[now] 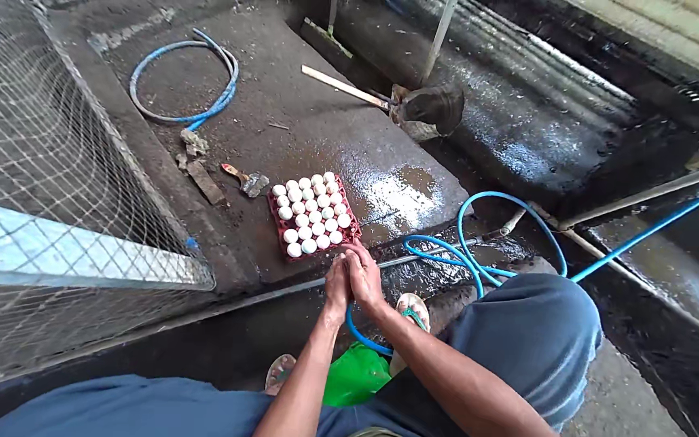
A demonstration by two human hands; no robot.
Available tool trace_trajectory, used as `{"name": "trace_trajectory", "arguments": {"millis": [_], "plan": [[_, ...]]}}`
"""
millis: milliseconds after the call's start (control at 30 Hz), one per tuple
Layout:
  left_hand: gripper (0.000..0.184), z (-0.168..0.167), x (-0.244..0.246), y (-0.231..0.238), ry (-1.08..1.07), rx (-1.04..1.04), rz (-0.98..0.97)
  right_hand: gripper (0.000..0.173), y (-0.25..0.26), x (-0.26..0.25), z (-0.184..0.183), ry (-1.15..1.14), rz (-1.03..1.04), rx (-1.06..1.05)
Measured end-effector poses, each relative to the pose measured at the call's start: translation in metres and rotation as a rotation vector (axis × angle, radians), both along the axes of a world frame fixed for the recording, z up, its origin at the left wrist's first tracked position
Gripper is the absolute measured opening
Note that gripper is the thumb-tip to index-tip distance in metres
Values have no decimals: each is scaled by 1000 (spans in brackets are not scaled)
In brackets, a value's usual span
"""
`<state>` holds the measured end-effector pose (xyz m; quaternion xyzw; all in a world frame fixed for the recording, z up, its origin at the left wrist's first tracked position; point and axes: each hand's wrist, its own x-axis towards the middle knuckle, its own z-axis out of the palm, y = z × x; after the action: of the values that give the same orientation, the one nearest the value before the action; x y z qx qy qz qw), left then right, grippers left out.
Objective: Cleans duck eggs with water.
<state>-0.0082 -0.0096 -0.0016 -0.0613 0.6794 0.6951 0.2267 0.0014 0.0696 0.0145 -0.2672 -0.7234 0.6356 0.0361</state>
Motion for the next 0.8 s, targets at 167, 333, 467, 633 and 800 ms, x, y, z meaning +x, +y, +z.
{"name": "trace_trajectory", "arguments": {"millis": [167,333,467,633,800], "plan": [[38,5,2,3,88,-156,22,42,-7,-2,-3,-75,-162,-182],[41,8,5,3,21,-141,7,47,0,-8,-6,-81,-231,-244],[38,8,2,2,70,-180,35,48,-17,15,2,-6,-96,-122],[38,4,0,2,84,-206,28,46,-9,-1,0,-126,-143,-176],[41,2,-1,0,61,-164,8,45,-5,-8,-6,-80,-158,-106]]}}
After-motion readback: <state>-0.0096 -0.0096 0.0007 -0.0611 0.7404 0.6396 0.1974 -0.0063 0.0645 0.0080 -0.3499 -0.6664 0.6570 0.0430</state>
